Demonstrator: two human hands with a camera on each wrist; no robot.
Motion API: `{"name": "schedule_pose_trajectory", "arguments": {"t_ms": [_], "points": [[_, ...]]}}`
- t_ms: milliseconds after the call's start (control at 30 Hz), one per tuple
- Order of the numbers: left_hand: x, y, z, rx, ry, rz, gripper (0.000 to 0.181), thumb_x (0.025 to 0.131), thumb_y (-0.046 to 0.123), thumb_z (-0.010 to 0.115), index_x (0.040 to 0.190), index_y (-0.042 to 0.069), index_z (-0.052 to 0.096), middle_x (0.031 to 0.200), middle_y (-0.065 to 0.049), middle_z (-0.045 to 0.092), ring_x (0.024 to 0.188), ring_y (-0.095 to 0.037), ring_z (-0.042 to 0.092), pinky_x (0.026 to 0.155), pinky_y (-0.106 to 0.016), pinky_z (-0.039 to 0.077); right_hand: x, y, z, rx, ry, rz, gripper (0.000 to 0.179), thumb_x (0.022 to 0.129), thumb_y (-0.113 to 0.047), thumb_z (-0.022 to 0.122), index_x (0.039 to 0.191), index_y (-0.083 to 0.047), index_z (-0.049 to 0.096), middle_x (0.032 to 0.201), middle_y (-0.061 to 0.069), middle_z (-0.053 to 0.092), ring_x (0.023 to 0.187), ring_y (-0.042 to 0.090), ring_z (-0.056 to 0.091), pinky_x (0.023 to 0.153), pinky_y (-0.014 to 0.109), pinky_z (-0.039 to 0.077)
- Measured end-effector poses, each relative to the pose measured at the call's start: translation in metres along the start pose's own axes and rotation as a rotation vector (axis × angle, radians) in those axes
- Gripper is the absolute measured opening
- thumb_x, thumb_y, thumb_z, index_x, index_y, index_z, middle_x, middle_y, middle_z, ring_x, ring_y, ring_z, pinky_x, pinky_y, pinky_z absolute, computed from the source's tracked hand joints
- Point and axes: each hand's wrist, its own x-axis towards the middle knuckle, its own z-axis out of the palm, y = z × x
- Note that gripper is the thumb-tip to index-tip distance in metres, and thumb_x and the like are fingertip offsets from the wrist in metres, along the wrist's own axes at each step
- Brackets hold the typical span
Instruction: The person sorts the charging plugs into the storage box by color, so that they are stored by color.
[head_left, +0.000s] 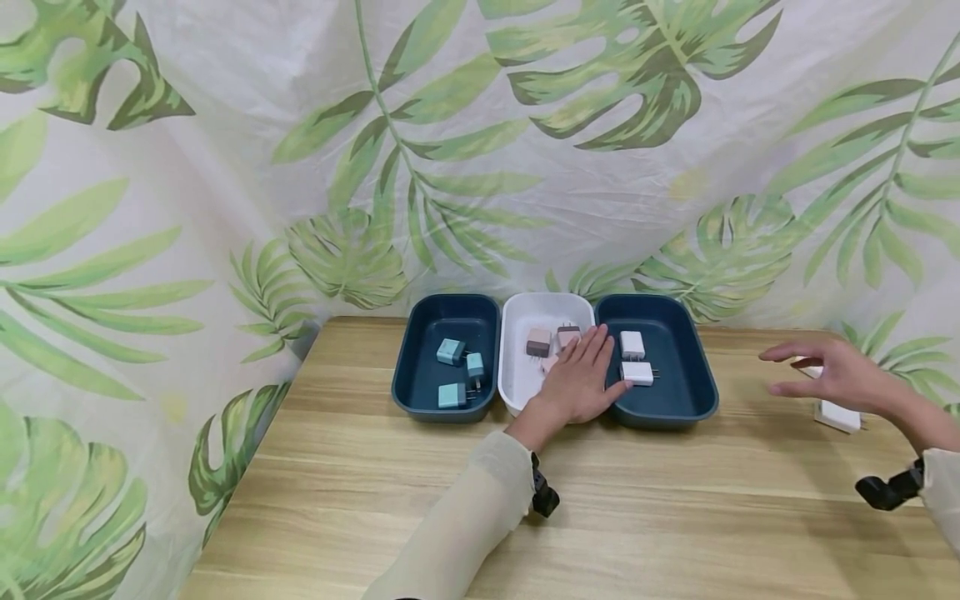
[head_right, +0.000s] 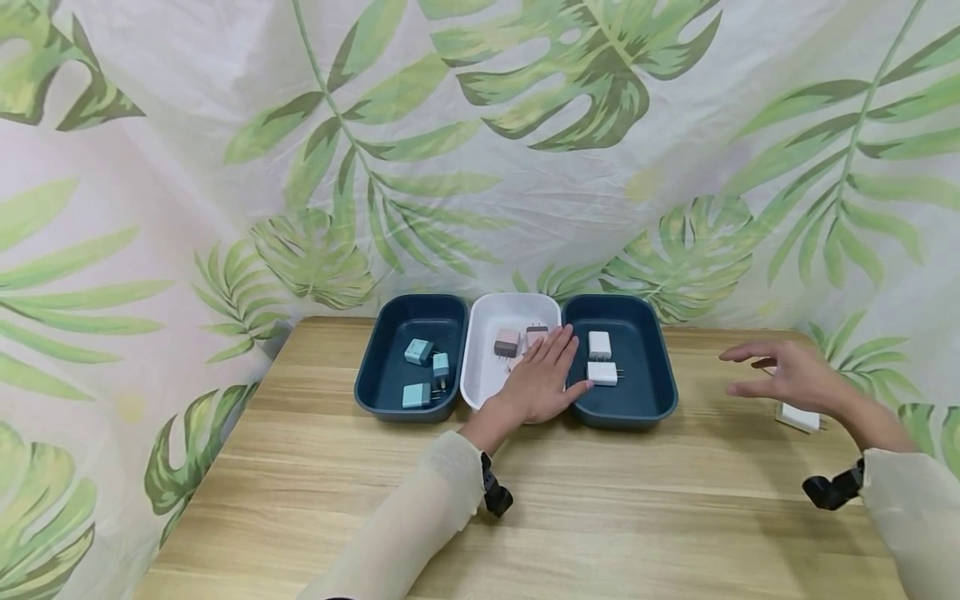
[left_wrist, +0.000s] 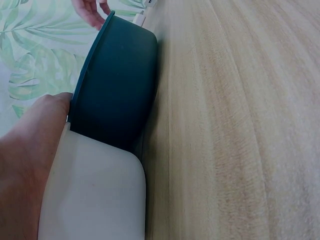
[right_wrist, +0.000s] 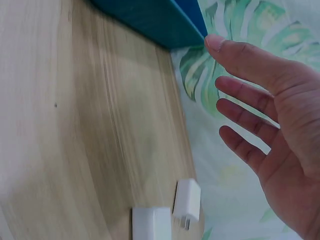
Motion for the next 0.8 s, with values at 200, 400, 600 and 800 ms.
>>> {"name": "schedule_pose_trajectory", "arguments": {"t_ms": [200, 400, 600, 800], "points": [[0.004, -0.001, 0.004, -0.013, -0.019, -0.002, 0.084, 0.109, 0.068, 0.025, 0.172, 0.015, 0.007, 0.179, -0.001, -0.007, 0.164, -0.015, -0.011, 0.133, -0.037, 0.0, -0.009, 0.008, -0.005, -0.017, -0.039, 0.113, 0.041, 0.081, -0.014, 0.093, 0.12, -0.007, 0.079, 0.118, 0.012, 0.077, 0.104, -0.023, 0.05, 0.082, 0.004, 0.046], [0.004, -0.002, 0.003, -0.016, -0.022, -0.009, 0.084, 0.109, 0.069, 0.024, 0.172, 0.015, 0.006, 0.179, 0.0, -0.008, 0.163, -0.015, -0.012, 0.133, -0.038, 0.0, -0.02, 0.018, -0.011, -0.017, -0.078, 0.205, 0.046, 0.085, -0.019, 0.091, 0.126, -0.003, 0.076, 0.127, 0.024, 0.071, 0.105, -0.028, 0.041, 0.081, 0.005, 0.045], [0.001, -0.001, 0.001, 0.003, 0.003, -0.002, 0.084, 0.109, 0.068, 0.025, 0.172, 0.014, 0.011, 0.179, -0.002, -0.003, 0.165, -0.017, -0.008, 0.133, -0.039, 0.006, -0.03, 0.031, -0.01, -0.056, -0.065, 0.169, 0.046, 0.081, -0.016, 0.094, 0.122, -0.005, 0.078, 0.12, -0.002, 0.076, 0.104, -0.028, 0.043, 0.077, 0.005, 0.046], [-0.001, 0.001, -0.002, 0.007, 0.01, -0.003, 0.083, 0.11, 0.067, 0.025, 0.172, 0.014, 0.011, 0.18, -0.002, -0.003, 0.165, -0.017, -0.007, 0.133, -0.039, 0.005, -0.037, 0.039, -0.012, -0.041, -0.084, 0.207, 0.048, 0.08, -0.019, 0.094, 0.122, -0.004, 0.078, 0.119, -0.022, 0.069, 0.103, -0.026, 0.045, 0.078, 0.005, 0.046]]}}
